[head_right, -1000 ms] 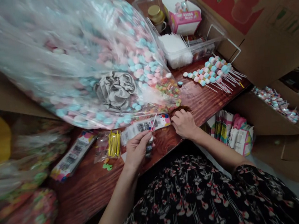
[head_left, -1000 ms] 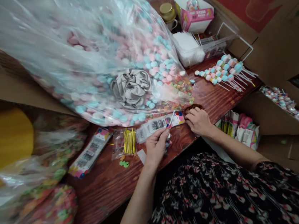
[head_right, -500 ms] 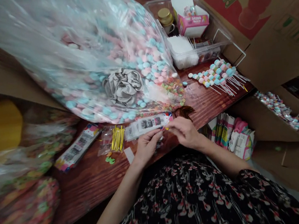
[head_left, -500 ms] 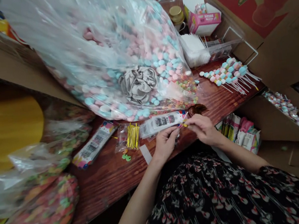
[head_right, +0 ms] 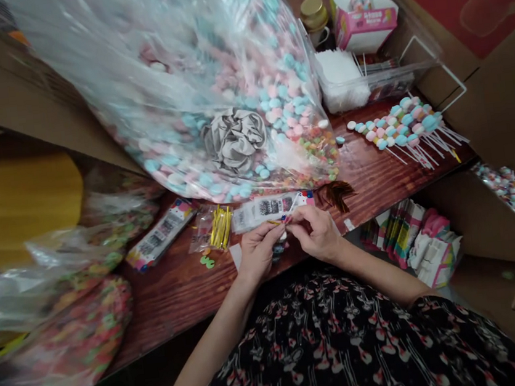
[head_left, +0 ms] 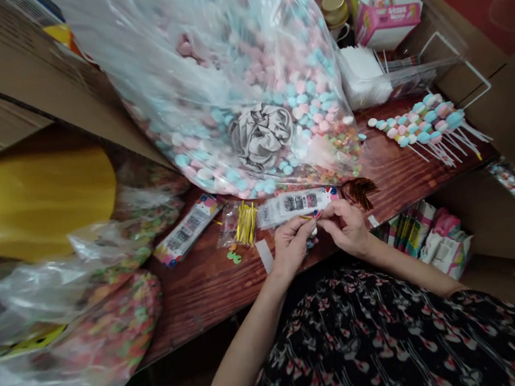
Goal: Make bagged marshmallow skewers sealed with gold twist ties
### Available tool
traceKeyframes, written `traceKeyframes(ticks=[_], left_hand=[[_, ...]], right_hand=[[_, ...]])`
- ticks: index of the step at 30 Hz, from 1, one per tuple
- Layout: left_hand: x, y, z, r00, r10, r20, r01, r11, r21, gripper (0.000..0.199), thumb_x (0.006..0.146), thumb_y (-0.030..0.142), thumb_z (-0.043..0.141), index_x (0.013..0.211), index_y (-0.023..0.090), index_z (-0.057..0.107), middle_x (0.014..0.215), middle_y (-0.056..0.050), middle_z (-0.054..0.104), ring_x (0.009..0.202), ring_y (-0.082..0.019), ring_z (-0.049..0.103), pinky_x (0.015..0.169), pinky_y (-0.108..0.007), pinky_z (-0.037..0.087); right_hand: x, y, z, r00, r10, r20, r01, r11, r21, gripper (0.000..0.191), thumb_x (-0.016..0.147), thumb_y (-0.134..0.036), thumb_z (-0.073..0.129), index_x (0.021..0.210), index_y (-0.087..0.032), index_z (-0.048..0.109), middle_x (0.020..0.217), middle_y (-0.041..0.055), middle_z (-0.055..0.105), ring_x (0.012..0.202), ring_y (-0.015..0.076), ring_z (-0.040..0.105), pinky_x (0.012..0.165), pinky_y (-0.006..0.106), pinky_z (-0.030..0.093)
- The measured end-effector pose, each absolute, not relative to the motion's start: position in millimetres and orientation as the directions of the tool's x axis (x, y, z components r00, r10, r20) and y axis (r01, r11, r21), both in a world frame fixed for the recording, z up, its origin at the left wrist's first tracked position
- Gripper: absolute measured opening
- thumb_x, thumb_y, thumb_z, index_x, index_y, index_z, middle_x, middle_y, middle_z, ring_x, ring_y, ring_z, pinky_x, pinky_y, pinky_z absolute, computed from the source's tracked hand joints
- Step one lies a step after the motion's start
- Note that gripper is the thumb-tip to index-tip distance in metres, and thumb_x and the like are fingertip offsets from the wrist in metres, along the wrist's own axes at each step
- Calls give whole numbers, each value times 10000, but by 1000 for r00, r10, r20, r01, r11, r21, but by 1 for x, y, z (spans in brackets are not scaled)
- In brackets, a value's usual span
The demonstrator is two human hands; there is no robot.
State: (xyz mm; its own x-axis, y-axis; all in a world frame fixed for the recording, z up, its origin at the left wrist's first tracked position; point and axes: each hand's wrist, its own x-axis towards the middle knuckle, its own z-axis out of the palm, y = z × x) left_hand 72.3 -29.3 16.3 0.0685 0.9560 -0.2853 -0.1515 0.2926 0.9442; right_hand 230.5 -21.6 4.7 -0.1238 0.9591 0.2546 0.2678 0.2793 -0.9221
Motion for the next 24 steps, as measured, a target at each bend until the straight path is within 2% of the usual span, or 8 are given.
traceKeyframes(ticks=[5,7,9,11,13,16,19,24], left_hand=[[72,-22,31,111,986,-125,13,124,992,235,794,330,692,635,157,698,617,7,573,571,-80,522,544,-182,448],[70,-19,40,183,966,-180,16,181,983,222,782,341,700,649,163,709,603,10,565,555,-81,518,525,-185,438],[68,-15,47,308,890,-337,-14,358,934,216,752,363,717,658,168,713,582,14,568,499,-82,506,469,-192,421],[64,-11,53,450,756,-475,5,530,848,211,703,367,745,644,167,713,560,8,589,451,-86,497,426,-198,406],[60,-7,56,557,620,-553,60,634,771,198,661,353,761,623,163,719,536,-9,611,422,-92,495,397,-199,393],[55,-4,57,652,458,-604,124,722,681,145,612,302,762,613,160,734,525,-38,643,374,-92,481,348,-193,352],[54,-3,57,712,349,-609,187,742,644,104,587,256,754,619,157,746,529,-55,663,344,-89,472,331,-192,345],[51,5,61,783,239,-574,302,661,687,131,587,286,792,666,185,764,550,-43,679,400,-128,521,365,-224,397]], right_hand=[[232,-17,-2,-238,961,-140,-111,-170,-979,232,789,-390,688,726,-184,602,664,-16,619,584,104,532,581,235,437],[241,-6,-1,-404,895,-187,-157,-270,-950,288,746,-432,711,730,-169,596,614,-33,587,540,86,489,539,215,396],[252,8,6,-604,778,-172,-79,-273,-959,335,745,-472,695,730,-160,574,588,-45,553,522,77,458,517,204,363],[262,19,18,-747,661,-72,43,-59,-997,321,817,-461,625,728,-162,551,608,-37,539,551,83,453,538,214,361],[267,25,33,-833,541,114,98,347,-933,271,907,-384,518,742,-171,546,663,-8,549,613,106,463,593,252,378],[268,24,53,-908,272,319,48,823,-567,230,966,-254,410,826,-196,583,726,29,560,697,146,473,673,319,379],[265,21,63,-925,69,373,-53,950,-308,232,974,-200,386,924,-231,611,727,27,549,705,158,460,671,341,356],[256,18,68,-900,-48,434,-130,978,-163,231,974,-226,423,806,-234,581,688,8,518,692,151,442,626,341,305]])
